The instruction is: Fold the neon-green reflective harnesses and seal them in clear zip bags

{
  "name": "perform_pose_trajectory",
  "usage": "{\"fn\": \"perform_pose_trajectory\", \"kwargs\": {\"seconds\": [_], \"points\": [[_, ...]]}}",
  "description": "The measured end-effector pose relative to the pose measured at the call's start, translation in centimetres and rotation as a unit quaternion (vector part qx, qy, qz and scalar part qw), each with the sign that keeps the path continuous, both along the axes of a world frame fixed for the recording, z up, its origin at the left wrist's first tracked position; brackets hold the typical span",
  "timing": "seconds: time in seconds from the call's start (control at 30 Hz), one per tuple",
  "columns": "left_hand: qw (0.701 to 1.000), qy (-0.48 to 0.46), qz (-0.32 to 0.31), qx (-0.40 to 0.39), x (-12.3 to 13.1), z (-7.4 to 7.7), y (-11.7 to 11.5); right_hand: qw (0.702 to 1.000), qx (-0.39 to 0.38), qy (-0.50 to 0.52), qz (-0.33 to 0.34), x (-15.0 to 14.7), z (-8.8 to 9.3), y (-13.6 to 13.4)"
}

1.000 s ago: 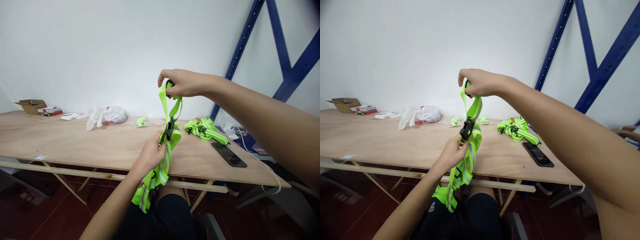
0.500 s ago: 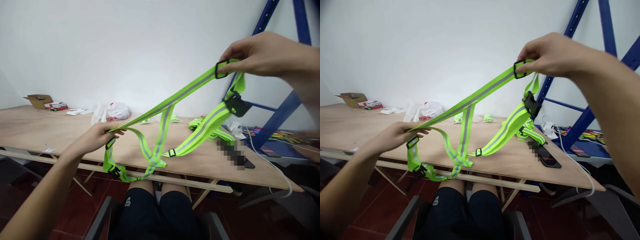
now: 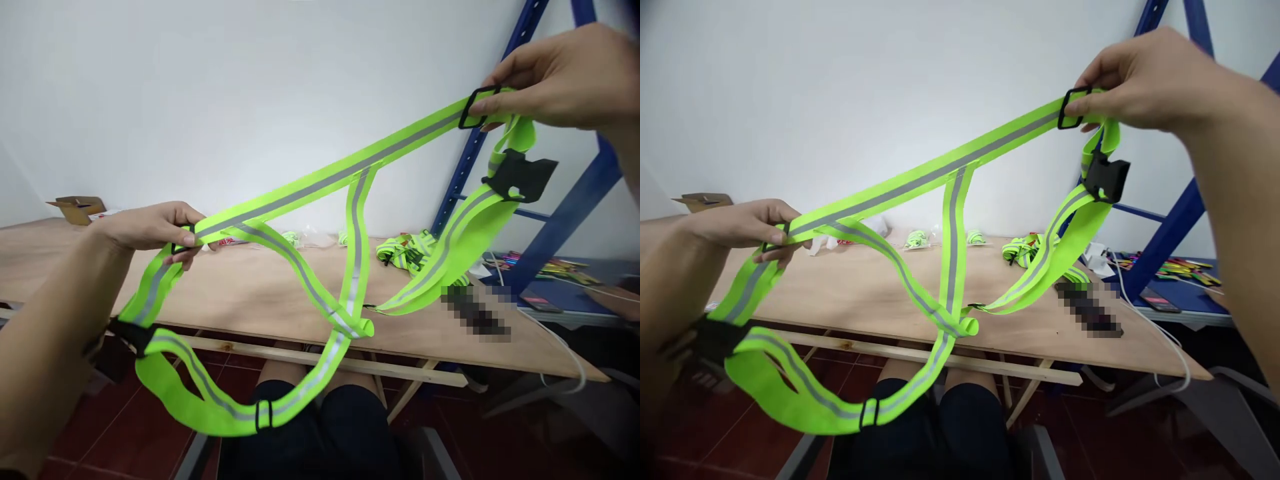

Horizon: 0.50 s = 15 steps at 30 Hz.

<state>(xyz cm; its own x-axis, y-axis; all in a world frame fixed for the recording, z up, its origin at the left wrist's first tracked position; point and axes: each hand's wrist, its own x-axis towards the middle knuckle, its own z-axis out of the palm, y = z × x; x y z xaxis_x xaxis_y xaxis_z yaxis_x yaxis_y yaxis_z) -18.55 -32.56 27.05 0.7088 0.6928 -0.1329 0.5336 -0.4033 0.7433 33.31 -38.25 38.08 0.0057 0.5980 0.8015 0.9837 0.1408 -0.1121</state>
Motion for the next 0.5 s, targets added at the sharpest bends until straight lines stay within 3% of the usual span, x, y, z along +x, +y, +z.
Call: {"fn": "perform_pose_trajectory", "kwargs": {"seconds": [0.1,0.23,0.33,0.43,0.5], "points": [[0.998,0.021,0.024,0.059,0.4,0.9,2.0,0.992,-0.103,-0.023,-0.064,0.0,-0.7,1.2],[0.964,0.162,0.085,0.196,2.6,2.4,6.1,0.988,-0.140,-0.002,-0.069,1.3,-2.5,4.9],[0.896,0.189,0.182,0.359,4.0,3.6,9.5,0.990,-0.108,0.021,-0.090,2.5,-4.0,8.2],[0.801,0.114,0.295,0.509,4.8,4.8,11.5,0.994,-0.029,0.068,-0.076,3.8,-5.0,10.7],[0.758,0.066,0.309,0.571,5.2,5.0,11.8,0.995,0.021,0.073,-0.062,4.7,-5.8,11.4]]}}
